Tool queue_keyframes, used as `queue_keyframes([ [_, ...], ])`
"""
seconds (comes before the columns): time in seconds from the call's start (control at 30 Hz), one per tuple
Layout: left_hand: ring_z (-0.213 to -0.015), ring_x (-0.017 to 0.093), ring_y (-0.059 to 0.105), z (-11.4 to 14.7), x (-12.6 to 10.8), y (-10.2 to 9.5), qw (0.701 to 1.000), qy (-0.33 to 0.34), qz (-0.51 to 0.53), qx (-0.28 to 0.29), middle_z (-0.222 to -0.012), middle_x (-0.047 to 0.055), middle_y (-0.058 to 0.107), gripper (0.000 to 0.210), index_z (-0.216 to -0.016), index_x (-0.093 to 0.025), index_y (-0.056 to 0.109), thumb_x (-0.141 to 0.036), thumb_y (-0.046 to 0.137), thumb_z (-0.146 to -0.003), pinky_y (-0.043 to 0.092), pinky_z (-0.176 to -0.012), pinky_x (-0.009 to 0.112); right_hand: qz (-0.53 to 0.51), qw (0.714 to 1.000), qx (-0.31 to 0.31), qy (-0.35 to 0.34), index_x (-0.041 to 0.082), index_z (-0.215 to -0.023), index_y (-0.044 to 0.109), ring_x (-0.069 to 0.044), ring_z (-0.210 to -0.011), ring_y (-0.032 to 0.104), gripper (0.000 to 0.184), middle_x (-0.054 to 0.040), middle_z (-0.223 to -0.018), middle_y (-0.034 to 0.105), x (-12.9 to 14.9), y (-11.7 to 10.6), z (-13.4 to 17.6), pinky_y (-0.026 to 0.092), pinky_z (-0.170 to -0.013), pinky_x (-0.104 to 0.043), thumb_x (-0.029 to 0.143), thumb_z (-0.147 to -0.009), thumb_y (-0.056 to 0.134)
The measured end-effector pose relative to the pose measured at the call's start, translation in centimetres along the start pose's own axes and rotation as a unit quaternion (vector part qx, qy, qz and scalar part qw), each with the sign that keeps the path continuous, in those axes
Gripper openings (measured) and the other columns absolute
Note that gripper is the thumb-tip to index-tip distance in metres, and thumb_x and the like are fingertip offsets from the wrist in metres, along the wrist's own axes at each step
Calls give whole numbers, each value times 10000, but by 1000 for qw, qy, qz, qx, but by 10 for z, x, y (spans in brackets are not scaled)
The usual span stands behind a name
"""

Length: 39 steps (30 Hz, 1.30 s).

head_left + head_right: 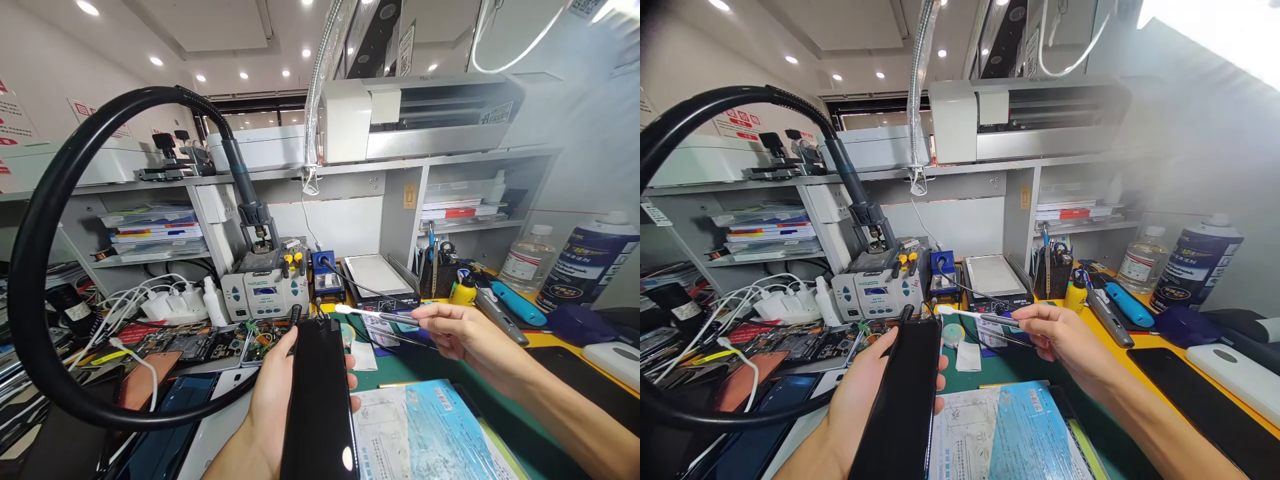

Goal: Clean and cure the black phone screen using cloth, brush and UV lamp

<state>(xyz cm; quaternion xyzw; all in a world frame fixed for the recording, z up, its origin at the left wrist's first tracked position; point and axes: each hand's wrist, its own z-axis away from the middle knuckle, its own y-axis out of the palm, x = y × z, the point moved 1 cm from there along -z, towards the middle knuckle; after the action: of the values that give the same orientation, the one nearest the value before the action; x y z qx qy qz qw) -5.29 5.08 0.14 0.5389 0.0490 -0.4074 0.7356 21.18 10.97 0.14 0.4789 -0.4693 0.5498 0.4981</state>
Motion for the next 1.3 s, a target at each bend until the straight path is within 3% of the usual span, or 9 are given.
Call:
queue_keyframes([
  [0.13,-635,254,666,-1,0,-2,1000,3,1,3,-811,167,718,611,-960,-29,720,-560,419,-933,560,-615,423,-15,999,38,11,154,-846,710,-105,-528,290,251,53,-558,388,-2,3,1,209,-469,-244,295,-644,759],
  [0.27,-639,250,667,-2,0,-2,1000,3,1,11,-812,164,718,595,-953,-29,721,-554,442,-928,564,-625,421,17,1000,-15,-3,140,-903,706,-106,-530,304,270,53,-559,395,-3,-1,-2,227,-475,-243,276,-672,739],
  [0.37,-641,249,668,-1,-1,-1,1000,3,1,16,-816,162,718,571,-954,-34,722,-534,447,-931,562,-623,414,-1,1000,-16,4,142,-926,700,-104,-527,308,266,53,-571,398,-4,-3,-4,228,-478,-241,271,-694,726],
  [0.67,-646,243,664,-1,-1,-1,1000,1,7,21,-821,158,715,597,-968,-23,718,-548,437,-933,557,-629,408,-74,994,72,35,166,-874,703,-100,-554,306,214,51,-614,401,-4,2,1,220,-477,-228,273,-708,786],
  [0.9,-637,268,667,-3,-1,-3,1000,3,3,19,-824,159,722,578,-1013,-45,712,-547,438,-926,548,-607,421,28,972,233,-10,154,-876,720,-79,-515,320,196,20,-654,502,0,2,11,211,-463,-236,306,-760,763],
  [1.13,-668,277,687,-4,0,-7,999,-6,6,33,-832,172,728,642,-996,-6,718,-579,440,-919,551,-643,409,59,950,306,-17,144,-881,731,-82,-551,371,180,-34,-782,619,1,-2,14,248,-462,-221,288,-776,762],
  [1.3,-680,279,692,-6,-1,-12,999,-1,14,42,-849,167,733,649,-987,-18,723,-590,423,-921,550,-682,420,61,941,332,-14,138,-876,739,-74,-522,376,201,-30,-740,617,2,1,15,257,-453,-215,311,-778,769],
])
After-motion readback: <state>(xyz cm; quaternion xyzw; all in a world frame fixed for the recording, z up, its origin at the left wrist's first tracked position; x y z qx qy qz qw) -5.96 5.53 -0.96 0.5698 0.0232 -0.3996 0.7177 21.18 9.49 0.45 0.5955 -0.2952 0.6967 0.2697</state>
